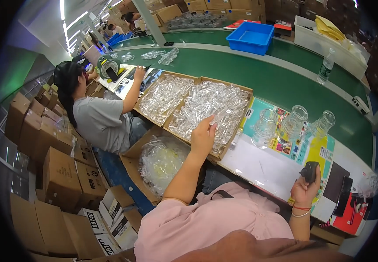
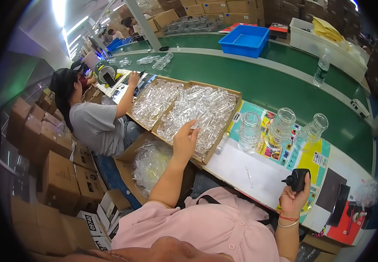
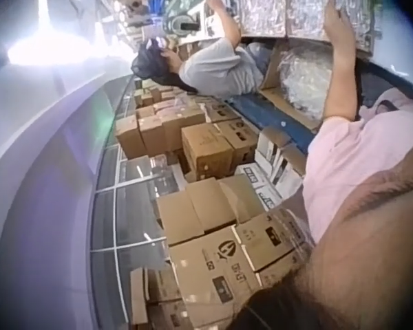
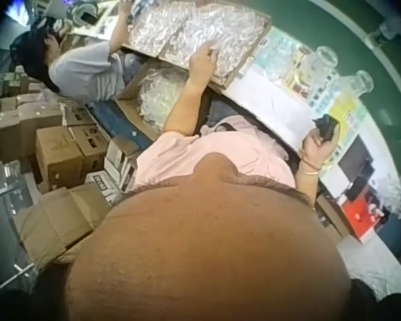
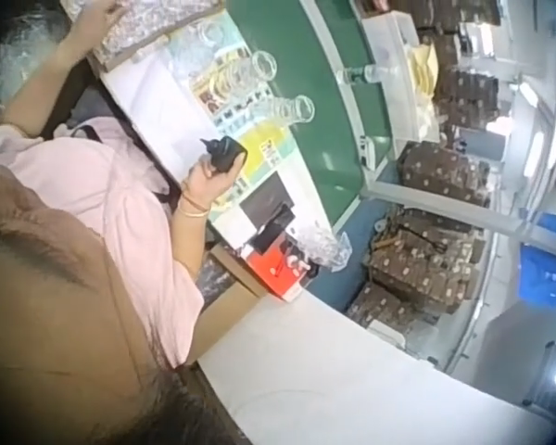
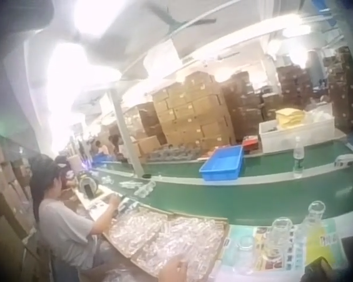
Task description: The recorder uses a handheld tool to assemble and inspect plastic components on a factory production line.
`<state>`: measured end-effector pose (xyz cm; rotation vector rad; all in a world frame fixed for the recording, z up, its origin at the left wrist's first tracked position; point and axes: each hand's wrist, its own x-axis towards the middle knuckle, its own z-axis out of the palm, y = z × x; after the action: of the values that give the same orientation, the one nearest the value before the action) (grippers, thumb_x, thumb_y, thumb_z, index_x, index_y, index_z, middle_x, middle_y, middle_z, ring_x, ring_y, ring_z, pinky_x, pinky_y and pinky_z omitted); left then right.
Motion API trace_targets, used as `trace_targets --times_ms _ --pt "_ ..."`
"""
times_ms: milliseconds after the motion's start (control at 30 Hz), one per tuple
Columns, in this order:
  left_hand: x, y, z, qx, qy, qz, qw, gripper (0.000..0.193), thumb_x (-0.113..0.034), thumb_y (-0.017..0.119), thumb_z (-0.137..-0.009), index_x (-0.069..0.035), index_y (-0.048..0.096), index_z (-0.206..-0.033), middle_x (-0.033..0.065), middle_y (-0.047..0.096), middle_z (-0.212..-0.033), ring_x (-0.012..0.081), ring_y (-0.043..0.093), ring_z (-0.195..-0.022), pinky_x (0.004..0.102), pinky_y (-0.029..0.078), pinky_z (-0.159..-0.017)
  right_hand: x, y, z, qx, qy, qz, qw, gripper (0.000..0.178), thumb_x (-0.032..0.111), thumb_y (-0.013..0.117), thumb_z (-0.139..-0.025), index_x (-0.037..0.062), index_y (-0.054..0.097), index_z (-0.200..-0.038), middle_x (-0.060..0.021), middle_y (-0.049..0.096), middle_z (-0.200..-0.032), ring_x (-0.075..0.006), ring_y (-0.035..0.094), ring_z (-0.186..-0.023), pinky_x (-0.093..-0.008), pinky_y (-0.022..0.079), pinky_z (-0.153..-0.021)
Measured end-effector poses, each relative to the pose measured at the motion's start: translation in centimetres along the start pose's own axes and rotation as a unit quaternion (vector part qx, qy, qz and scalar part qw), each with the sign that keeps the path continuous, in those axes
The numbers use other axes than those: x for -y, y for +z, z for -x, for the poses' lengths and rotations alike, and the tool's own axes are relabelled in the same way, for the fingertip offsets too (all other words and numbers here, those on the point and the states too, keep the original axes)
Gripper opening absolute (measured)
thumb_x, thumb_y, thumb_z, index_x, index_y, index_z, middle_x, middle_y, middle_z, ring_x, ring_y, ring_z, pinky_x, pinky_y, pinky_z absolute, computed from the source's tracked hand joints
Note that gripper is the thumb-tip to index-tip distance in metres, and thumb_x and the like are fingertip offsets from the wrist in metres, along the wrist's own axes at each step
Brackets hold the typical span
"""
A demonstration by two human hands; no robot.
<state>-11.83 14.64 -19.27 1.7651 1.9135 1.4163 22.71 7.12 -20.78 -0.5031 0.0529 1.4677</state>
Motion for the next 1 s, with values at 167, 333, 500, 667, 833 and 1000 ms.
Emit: trace_targets --times_ms 167,333,500,667,833,1000 --pt "-1.7 -0.2 2.3 -0.017 0.028 0.219 0.975 0.028 0.0 0.064 -0.076 0.001 0.06 -0.104 0.0097 0.063 -0.088 0.0113 0.06 -0.071 0.0233 0.047 -0.062 0.6 -0.7 -0.1 0.053 0.005 -0.014 0.998 0.015 0.022 0.055 -0.085 0.0071 0.055 -0.088 -0.0024 0.057 -0.073 -0.0046 0.038 -0.041 -0.0133 0.026 -0.029" --pt "-6.2 -1.6 4.2 0.071 0.152 0.267 0.949 0.03 0.004 0.063 -0.077 0.001 0.059 -0.106 0.0118 0.062 -0.095 0.0117 0.058 -0.081 0.0222 0.048 -0.069 0.9 0.5 0.9 0.08 -0.001 -0.008 0.997 0.018 0.024 0.054 -0.086 0.0064 0.055 -0.088 -0.0028 0.056 -0.072 -0.0044 0.037 -0.04 -0.0136 0.026 -0.029" --pt "-8.1 0.2 6.2 0.186 0.048 0.514 0.836 0.03 0.008 0.055 -0.08 0.001 0.056 -0.109 0.0163 0.051 -0.117 0.0194 0.055 -0.1 0.0255 0.05 -0.075 1.8 1.3 1.9 0.108 -0.04 -0.017 0.993 0.024 0.024 0.047 -0.09 0.001 0.052 -0.093 -0.0142 0.058 -0.078 -0.0066 0.036 -0.037 -0.0148 0.026 -0.029" --pt "-9.4 1.1 6.5 0.242 0.072 0.484 0.838 0.028 0.009 0.057 -0.078 0.001 0.057 -0.106 0.0164 0.054 -0.112 0.0182 0.056 -0.097 0.0258 0.05 -0.077 2.2 2.6 2.8 0.085 -0.111 0.05 0.989 0.024 0.028 0.05 -0.088 0.0044 0.056 -0.093 -0.0078 0.06 -0.078 -0.0073 0.039 -0.038 -0.016 0.026 -0.03" --pt "-11.1 1.2 8.4 0.17 0.08 0.432 0.882 0.038 0.009 0.067 -0.069 0.001 0.055 -0.104 0.0148 0.06 -0.101 0.0173 0.06 -0.087 0.0262 0.049 -0.077 0.1 6.1 4.3 0.039 -0.263 0.147 0.953 0.028 0.027 0.055 -0.085 0.0052 0.054 -0.102 -0.0073 0.059 -0.09 -0.0142 0.057 -0.073 -0.0208 0.046 -0.057" --pt "-10.9 1.9 8.7 0.194 0.176 0.409 0.874 0.04 0.012 0.068 -0.066 0.0 0.055 -0.101 0.0168 0.059 -0.102 0.0165 0.059 -0.087 0.0248 0.048 -0.072 -0.9 8.8 6.9 0.142 -0.327 0.291 0.888 0.035 0.031 0.055 -0.081 0.0006 0.048 -0.098 -0.0078 0.051 -0.086 -0.015 0.053 -0.074 -0.0258 0.046 -0.064"
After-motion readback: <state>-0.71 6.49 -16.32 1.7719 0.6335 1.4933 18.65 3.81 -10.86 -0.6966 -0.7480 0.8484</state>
